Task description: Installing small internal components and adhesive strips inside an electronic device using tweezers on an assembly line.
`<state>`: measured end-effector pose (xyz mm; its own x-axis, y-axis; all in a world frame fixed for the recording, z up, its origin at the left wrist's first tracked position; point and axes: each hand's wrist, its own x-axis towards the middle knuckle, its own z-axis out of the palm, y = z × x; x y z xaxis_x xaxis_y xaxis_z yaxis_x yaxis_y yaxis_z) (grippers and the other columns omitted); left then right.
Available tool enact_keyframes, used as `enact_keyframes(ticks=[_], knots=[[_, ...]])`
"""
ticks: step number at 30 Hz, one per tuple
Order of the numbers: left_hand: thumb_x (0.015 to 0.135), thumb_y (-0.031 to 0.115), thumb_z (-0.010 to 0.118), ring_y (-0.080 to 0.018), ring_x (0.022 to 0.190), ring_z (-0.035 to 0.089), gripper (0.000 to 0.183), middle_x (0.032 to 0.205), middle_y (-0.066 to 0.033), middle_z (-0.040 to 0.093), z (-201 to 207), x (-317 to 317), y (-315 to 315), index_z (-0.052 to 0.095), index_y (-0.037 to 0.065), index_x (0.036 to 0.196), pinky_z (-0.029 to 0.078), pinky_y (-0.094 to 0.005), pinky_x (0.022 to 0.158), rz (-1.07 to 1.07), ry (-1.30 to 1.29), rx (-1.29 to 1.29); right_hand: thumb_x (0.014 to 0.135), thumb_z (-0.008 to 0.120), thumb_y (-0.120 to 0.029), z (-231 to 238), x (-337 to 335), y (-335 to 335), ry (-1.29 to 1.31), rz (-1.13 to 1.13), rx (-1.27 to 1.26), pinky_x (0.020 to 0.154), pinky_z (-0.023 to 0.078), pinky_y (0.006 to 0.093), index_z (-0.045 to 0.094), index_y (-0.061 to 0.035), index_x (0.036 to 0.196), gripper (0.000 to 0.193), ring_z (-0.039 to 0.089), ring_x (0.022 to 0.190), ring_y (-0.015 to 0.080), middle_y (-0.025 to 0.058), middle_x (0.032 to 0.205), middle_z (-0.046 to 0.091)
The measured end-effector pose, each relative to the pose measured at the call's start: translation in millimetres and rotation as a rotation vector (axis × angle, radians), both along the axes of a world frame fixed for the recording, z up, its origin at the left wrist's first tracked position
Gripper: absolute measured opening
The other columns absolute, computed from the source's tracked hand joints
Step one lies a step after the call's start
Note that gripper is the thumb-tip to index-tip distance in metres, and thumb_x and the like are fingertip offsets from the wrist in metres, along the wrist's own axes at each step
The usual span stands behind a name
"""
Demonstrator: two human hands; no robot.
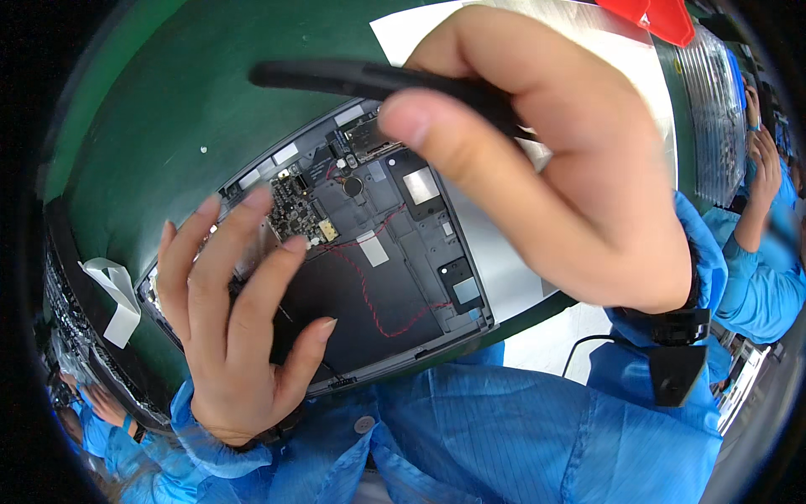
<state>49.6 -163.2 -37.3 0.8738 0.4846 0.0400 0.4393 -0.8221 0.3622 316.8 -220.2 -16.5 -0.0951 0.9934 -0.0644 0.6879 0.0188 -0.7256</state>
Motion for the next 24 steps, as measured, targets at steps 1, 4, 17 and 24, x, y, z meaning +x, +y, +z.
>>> enact_keyframes(ticks=[1,4,17,24], knots=[[0.083,0.035,0.073,-0.0426,0.136,0.042,0.053,0.144,-0.0207,0.053,1,0,2,0.063,0.005,0.126,0.026,-0.0584,0.114,0.001,0.028,-0.012,0.105,0.045,-0.02,-4,-6,-8,0.164,-0.115,0.063,0.082,0.038,0.0273,0.057,0.0032,0.105,0.026,0.05,0.084,0.0144,0.0084,0.096,0.054],[0.085,0.036,0.072,-0.0433,0.138,0.039,0.058,0.145,-0.0215,0.051,1,4,4,0.058,0.004,0.131,0.023,-0.0581,0.115,0.011,0.094,-0.039,0.107,0.045,-0.033,-14,5,-18,0.218,-0.188,0.18,0.073,0.037,0.0269,0.058,0.0031,0.109,0.038,0.045,0.075,0.0107,0.0055,0.09,0.054],[0.085,0.036,0.072,-0.0433,0.136,0.038,0.063,0.147,-0.0232,0.048,6,4,11,0.054,0.004,0.136,0.027,-0.0516,0.114,-0.04,0.227,-0.026,0.102,0.061,-0.022,-53,-12,-28,0.698,-0.37,0.042,0.057,0.036,0.0173,0.057,0.0029,0.112,0.027,0.046,0.062,0.0032,0.0075,0.086,0.064],[0.086,0.038,0.071,-0.0444,0.137,0.037,0.063,0.148,-0.0238,0.047,2,3,11,0.054,0.004,0.137,0.026,-0.0518,0.114,-0.043,0.221,-0.008,0.102,0.059,-0.02,-58,-31,-24,0.583,-0.375,0.177,0.055,0.036,0.0172,0.057,0.0023,0.112,0.025,0.043,0.059,0.003,0.0078,0.084,0.063]])
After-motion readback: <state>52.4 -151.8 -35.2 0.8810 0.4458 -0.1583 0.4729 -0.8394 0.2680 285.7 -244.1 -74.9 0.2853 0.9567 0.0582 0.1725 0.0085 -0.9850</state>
